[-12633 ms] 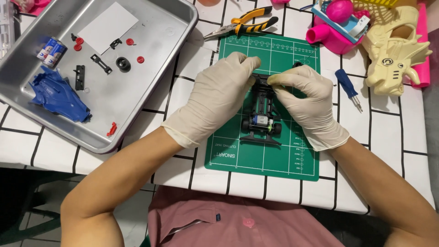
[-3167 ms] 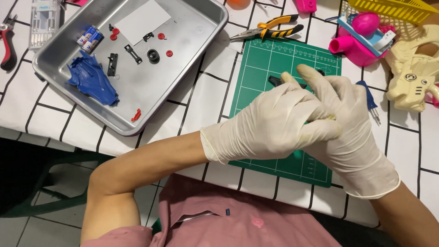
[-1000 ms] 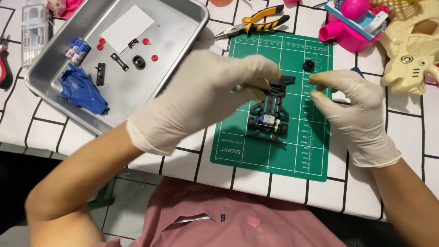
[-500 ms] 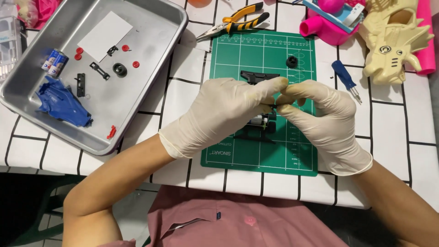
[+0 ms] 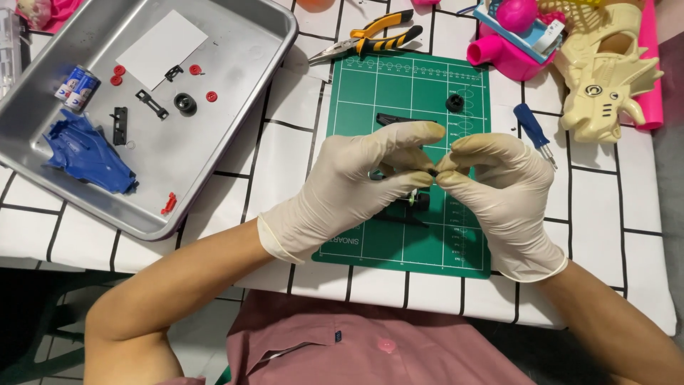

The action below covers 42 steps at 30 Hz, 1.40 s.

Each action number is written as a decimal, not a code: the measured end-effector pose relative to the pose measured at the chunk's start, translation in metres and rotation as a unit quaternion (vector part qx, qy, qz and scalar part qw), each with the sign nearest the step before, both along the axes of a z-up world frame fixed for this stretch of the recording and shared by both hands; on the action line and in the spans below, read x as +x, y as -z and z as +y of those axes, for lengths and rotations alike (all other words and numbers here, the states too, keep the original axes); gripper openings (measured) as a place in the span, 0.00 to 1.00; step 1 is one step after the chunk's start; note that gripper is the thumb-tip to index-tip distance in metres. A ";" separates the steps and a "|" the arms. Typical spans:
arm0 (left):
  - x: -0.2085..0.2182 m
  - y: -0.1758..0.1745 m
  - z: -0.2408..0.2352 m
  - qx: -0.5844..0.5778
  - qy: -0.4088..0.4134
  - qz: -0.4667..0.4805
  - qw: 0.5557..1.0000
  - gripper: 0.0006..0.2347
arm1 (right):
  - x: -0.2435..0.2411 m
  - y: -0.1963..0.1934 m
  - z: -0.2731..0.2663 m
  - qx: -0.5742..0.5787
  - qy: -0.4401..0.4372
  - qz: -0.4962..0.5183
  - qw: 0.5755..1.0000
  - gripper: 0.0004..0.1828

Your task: Assembling a toy car chassis by installing the motor, gears, and batteries on a cutting mat.

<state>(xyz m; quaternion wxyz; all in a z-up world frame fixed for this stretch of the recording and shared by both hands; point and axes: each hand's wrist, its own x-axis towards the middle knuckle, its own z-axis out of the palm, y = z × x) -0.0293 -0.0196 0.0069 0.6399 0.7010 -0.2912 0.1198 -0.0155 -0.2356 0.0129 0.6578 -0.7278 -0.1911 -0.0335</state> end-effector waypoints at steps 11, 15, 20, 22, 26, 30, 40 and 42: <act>0.002 0.013 0.000 0.287 -0.117 -0.085 0.947 0.38 | 0.002 -0.020 -0.003 -0.137 -0.064 -0.248 0.957 0.23; 0.002 0.014 0.001 0.315 -0.118 -0.111 0.935 0.36 | 0.002 -0.016 -0.001 -0.137 -0.072 -0.254 0.955 0.22; 0.004 0.015 0.001 0.322 -0.124 -0.127 0.930 0.35 | 0.001 -0.006 -0.004 -0.146 -0.033 -0.227 0.962 0.21; 0.004 0.017 0.003 0.308 -0.129 -0.139 0.932 0.36 | 0.000 -0.010 -0.003 -0.147 -0.037 -0.223 0.963 0.22; 0.004 0.018 0.002 0.299 -0.143 -0.149 0.932 0.36 | 0.000 -0.010 -0.003 -0.149 -0.029 -0.215 0.965 0.25; 0.009 0.010 0.004 0.318 -0.145 -0.123 0.929 0.32 | 0.004 -0.013 0.000 -0.151 -0.029 -0.202 0.967 0.25; 0.047 0.021 0.027 0.312 -0.193 -0.069 0.928 0.17 | 0.063 0.003 0.005 -0.279 -0.061 -0.228 0.931 0.22; 0.049 0.028 0.025 0.300 -0.195 -0.067 0.932 0.13 | 0.066 0.008 0.009 -0.291 -0.072 -0.220 0.928 0.23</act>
